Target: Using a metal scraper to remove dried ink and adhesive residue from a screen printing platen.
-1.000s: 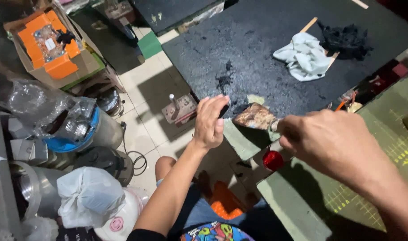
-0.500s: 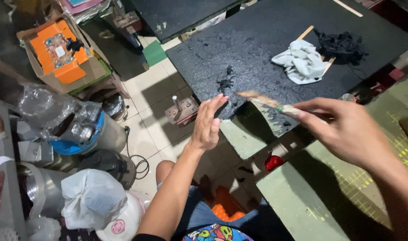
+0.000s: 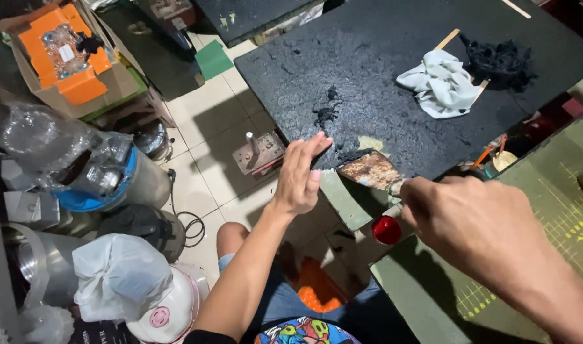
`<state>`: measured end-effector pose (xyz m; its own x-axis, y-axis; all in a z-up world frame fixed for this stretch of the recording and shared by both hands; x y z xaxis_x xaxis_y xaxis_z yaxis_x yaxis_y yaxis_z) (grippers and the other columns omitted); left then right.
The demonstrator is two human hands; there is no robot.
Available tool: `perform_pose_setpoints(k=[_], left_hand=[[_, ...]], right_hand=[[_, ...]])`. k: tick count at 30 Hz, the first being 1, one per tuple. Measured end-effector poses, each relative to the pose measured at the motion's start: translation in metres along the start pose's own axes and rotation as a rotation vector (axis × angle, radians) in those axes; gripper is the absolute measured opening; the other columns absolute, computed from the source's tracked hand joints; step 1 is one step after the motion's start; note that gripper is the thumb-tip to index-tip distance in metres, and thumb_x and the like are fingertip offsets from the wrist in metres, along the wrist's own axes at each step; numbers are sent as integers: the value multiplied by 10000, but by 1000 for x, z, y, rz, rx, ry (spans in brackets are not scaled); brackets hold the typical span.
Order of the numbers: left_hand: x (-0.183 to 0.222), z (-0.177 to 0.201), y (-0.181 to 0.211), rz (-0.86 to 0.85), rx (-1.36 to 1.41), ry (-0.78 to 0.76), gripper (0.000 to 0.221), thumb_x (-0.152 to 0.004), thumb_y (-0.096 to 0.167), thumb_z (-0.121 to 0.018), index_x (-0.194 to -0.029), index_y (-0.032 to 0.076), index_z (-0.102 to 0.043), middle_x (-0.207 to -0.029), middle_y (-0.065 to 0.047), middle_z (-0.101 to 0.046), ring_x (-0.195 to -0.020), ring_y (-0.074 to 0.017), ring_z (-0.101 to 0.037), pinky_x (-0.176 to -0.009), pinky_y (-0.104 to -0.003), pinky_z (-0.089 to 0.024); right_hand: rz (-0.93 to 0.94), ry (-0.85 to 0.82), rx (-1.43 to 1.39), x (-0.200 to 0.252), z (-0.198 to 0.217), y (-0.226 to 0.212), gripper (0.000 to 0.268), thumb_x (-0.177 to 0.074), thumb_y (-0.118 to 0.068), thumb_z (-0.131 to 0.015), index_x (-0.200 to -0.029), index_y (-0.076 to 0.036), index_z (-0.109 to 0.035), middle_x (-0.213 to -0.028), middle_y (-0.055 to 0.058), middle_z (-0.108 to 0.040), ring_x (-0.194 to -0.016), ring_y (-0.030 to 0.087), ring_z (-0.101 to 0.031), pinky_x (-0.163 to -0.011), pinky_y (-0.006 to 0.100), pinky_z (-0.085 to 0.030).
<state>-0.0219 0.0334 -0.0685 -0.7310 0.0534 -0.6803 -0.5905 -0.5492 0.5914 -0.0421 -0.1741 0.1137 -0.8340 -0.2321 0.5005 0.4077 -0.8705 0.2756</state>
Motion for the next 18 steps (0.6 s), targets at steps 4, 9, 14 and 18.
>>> perform_pose_setpoints(k=[4,9,14,18], left_hand=[[-1,0,2,-8,22,21,653,-1129,493,-148,-1571,46,-326,-1426,-146,-637,-1240,-264,-632,-1158,-479,-354],[0,2,3,13,79,-2,652,-1124,478,-168,-1593,46,-303,-1496,-128,-600,-1346,-260,-607,-1197,-452,-312],[-1,9,7,28,197,7,652,-1120,469,-205,-1603,34,-260,-1546,-164,-542,-1519,-291,-455,-1227,-446,-326],[-7,11,8,15,136,-65,645,-1143,486,-162,-1626,70,-262,-1647,-128,-417,-1561,-291,-394,-1267,-479,-273]], right_hand=[[25,3,44,-8,16,2,323,-1067,-482,-379,-914,-298,-596,-673,-82,-676,-618,90,-668,-499,263,-516],[52,74,-41,-16,3,8,261,-1067,-469,-398,-1015,-328,-612,-734,-108,-696,-651,75,-673,-574,263,-585],[62,149,-539,-33,1,34,367,-1005,-431,-531,-1296,-265,-681,-1104,21,-825,-850,198,-848,-866,363,-723],[-93,197,-917,-28,14,54,329,-1010,-337,-552,-1249,-223,-747,-1125,29,-802,-1008,183,-736,-903,415,-536]])
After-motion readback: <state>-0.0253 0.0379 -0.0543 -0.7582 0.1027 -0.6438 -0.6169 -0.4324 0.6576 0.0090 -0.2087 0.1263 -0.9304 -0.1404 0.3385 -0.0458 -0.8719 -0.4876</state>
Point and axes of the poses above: each hand's wrist, its own x-axis away from the middle knuckle, its own z-axis out of the back of the hand, y = z × x, the point moved 5 cm from there along -x, towards the middle knuckle
